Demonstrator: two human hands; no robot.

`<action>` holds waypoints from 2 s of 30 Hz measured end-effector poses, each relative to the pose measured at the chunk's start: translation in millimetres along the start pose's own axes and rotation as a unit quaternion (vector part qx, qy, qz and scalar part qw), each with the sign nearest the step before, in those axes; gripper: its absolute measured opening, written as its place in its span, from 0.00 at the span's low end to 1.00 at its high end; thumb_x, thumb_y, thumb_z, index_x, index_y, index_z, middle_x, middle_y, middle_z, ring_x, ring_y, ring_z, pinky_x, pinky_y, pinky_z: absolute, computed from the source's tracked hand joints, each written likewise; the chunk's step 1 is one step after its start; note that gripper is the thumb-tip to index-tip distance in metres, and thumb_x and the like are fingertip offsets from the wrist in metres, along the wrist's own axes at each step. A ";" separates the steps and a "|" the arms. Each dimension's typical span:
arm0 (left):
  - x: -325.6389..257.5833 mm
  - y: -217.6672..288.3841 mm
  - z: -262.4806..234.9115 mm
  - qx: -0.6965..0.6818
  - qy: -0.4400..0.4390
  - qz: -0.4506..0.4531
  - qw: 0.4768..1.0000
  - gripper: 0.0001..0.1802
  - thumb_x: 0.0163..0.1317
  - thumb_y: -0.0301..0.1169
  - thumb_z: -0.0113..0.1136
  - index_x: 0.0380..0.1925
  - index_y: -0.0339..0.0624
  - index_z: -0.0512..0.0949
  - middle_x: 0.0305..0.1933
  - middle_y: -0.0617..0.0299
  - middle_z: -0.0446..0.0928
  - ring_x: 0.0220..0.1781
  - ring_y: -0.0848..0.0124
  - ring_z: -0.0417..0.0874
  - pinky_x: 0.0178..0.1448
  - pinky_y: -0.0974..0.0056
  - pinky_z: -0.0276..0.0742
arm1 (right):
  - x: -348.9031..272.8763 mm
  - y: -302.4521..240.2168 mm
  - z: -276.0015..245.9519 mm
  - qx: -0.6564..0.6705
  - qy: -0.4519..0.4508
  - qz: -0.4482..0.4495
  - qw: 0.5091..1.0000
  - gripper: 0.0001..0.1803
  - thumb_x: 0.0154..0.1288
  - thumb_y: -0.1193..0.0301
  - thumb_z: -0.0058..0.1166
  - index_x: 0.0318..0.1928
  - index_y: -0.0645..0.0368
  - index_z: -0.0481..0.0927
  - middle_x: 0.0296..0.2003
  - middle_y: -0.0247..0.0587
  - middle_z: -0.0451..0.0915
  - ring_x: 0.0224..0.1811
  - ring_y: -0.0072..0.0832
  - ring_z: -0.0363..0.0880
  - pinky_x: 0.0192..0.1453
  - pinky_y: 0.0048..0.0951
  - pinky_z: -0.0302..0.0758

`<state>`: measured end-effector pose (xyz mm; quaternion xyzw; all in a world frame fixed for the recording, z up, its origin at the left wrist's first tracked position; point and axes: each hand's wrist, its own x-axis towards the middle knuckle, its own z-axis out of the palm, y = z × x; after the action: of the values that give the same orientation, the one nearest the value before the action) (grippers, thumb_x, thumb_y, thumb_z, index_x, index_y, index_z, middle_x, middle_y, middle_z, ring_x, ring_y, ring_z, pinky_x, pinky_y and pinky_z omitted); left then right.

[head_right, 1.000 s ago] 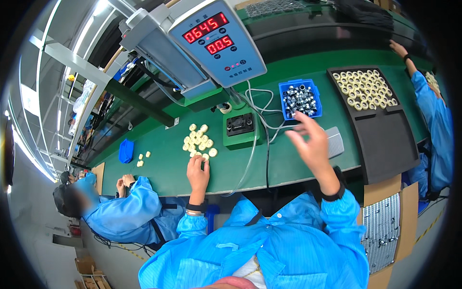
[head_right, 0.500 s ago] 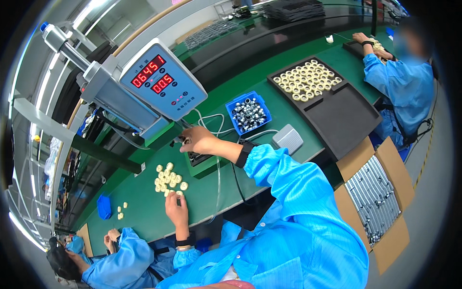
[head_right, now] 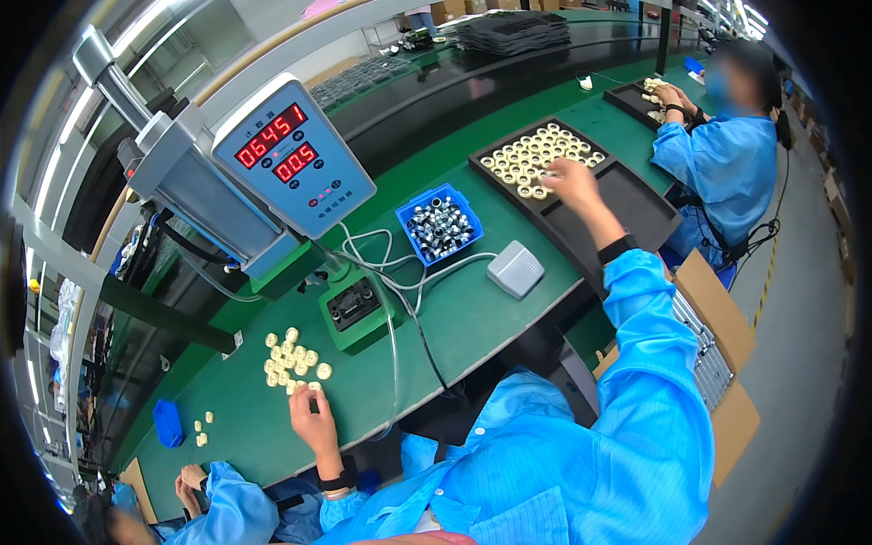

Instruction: Assembling plastic circular components and testing them using a pneumatic press.

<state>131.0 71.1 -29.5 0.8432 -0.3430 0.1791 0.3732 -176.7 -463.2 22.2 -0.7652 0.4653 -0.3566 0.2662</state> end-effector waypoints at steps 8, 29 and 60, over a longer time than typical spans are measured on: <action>-1.0 -2.6 1.5 0.012 0.003 0.006 1.000 0.06 0.53 0.22 0.65 0.29 0.37 0.76 0.43 0.52 0.79 0.44 0.55 0.80 0.46 0.57 0.76 | 7.0 63.2 -34.0 -0.202 0.086 0.029 0.975 0.17 0.51 0.64 0.67 0.41 0.58 0.85 0.38 0.53 0.83 0.44 0.47 0.81 0.50 0.43 0.75; 1.3 -1.8 3.3 0.037 -0.009 0.012 0.999 0.07 0.53 0.23 0.65 0.29 0.38 0.76 0.44 0.52 0.79 0.45 0.54 0.80 0.48 0.55 0.76 | 14.9 76.8 4.2 -0.234 0.130 -0.048 0.962 0.13 0.53 0.76 0.58 0.42 0.59 0.81 0.37 0.53 0.81 0.45 0.50 0.80 0.50 0.46 0.75; 3.1 1.2 -0.3 0.056 -0.005 0.047 0.997 0.06 0.53 0.24 0.66 0.28 0.39 0.76 0.43 0.56 0.80 0.43 0.55 0.79 0.46 0.55 0.75 | 20.0 35.6 -15.8 -0.188 -0.033 -0.084 0.978 0.17 0.55 0.67 0.59 0.46 0.59 0.83 0.40 0.51 0.83 0.44 0.45 0.82 0.50 0.39 0.75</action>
<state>132.3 69.3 -26.9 0.8464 -0.3736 0.2113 0.3152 -201.6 -497.5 11.3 -0.8493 0.4489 -0.2582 0.1025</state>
